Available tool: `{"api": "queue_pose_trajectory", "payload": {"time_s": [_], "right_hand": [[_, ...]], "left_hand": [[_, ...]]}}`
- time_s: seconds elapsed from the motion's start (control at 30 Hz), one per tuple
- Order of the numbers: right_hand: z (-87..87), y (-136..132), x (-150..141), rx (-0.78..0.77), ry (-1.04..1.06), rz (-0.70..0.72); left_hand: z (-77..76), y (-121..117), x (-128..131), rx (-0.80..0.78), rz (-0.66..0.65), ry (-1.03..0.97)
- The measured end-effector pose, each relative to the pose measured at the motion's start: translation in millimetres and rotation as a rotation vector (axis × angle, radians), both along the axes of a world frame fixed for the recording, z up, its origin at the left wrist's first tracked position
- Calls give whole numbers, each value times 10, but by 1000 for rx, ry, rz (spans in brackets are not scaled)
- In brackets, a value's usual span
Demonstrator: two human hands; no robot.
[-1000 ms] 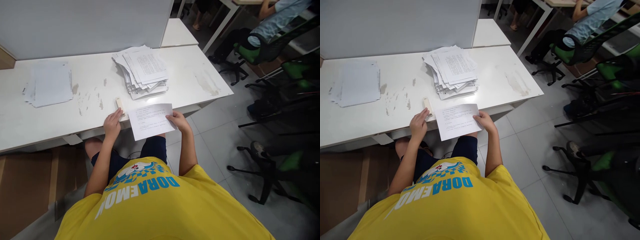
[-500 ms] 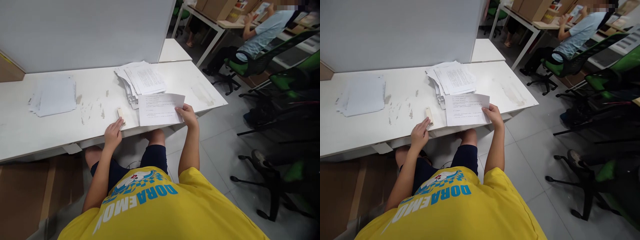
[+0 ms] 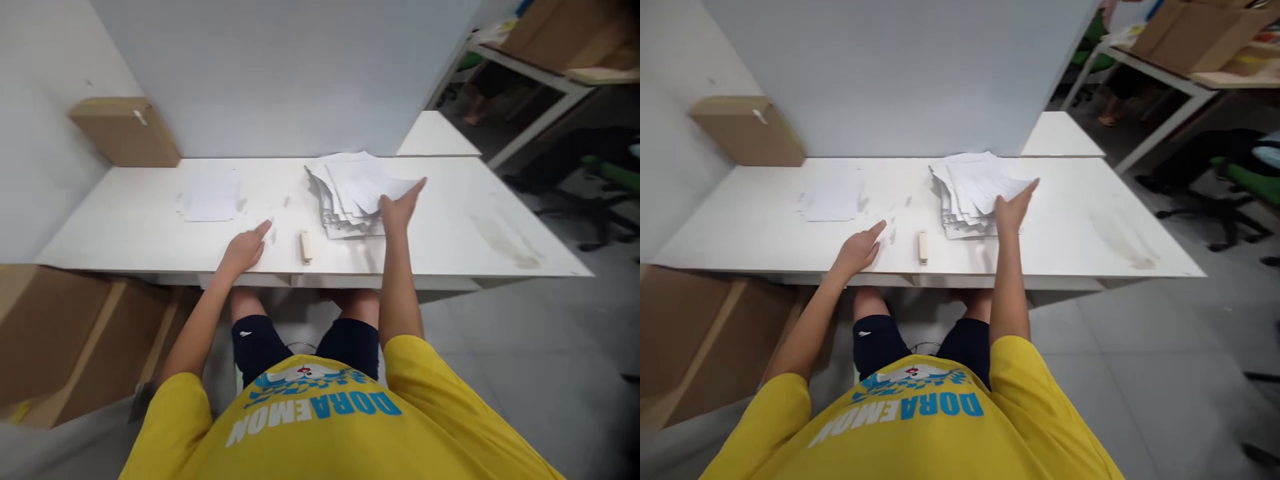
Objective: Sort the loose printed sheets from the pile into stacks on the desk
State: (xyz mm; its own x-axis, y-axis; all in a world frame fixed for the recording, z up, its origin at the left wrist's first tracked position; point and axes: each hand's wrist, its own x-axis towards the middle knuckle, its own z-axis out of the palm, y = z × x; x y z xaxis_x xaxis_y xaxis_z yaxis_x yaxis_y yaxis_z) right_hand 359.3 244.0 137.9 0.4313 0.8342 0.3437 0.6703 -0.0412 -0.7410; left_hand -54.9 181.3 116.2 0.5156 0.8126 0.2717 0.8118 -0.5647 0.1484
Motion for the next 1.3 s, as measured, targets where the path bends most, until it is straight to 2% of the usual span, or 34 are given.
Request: {"api": "queue_pose_trajectory", "payload": {"time_s": [0.07, 0.13, 0.17, 0.23, 0.37, 0.5, 0.57, 0.63, 0.73, 0.87, 0.97, 1.07, 1.13, 1.23, 1.3], "right_hand": [[-22, -142, -185, -21, 22, -120], [-75, -352, -319, -84, 14, -160], [-114, -472, -361, -102, 9, -164], [-207, -714, -395, -82, 12, -172], [-376, -1098, -371, -37, -44, -69], [-429, -1349, -396, 42, -73, 0], [-408, -1478, -472, 98, -93, 11], [-366, -1618, -609, 151, -112, 49], [-301, -1814, -915, 216, -110, 232], [-281, -1953, -1395, 238, -6, 612], [-328, -1864, -1761, 198, 58, 823], [-376, -1485, -2181, 102, 39, 919], [-385, -1078, -2500, 10, -41, 931], [-388, -456, -2965, -117, -192, 872], [-402, -205, -3182, -206, -310, 840]], "left_hand": [[28, 287, -393, -10, 201, 13], [-10, 497, -692, -6, 429, -54], [-47, 559, -785, -14, 515, -96], [-124, 596, -856, -12, 585, -138], [-163, 449, -733, 18, 579, -76], [-127, 193, -611, 58, 602, -44], [-138, 25, -592, 65, 554, -31], [-165, -176, -596, 45, 444, -29], [-191, -511, -632, -24, 272, 8], [-159, -922, -697, -82, 201, 161], [-159, -1146, -743, -91, 211, 224], [-223, -1257, -786, -81, 294, 229], [-279, -1264, -815, -78, 349, 221], [-360, -1259, -886, -67, 413, 160], [-429, -1331, -956, -40, 453, 39]]}}
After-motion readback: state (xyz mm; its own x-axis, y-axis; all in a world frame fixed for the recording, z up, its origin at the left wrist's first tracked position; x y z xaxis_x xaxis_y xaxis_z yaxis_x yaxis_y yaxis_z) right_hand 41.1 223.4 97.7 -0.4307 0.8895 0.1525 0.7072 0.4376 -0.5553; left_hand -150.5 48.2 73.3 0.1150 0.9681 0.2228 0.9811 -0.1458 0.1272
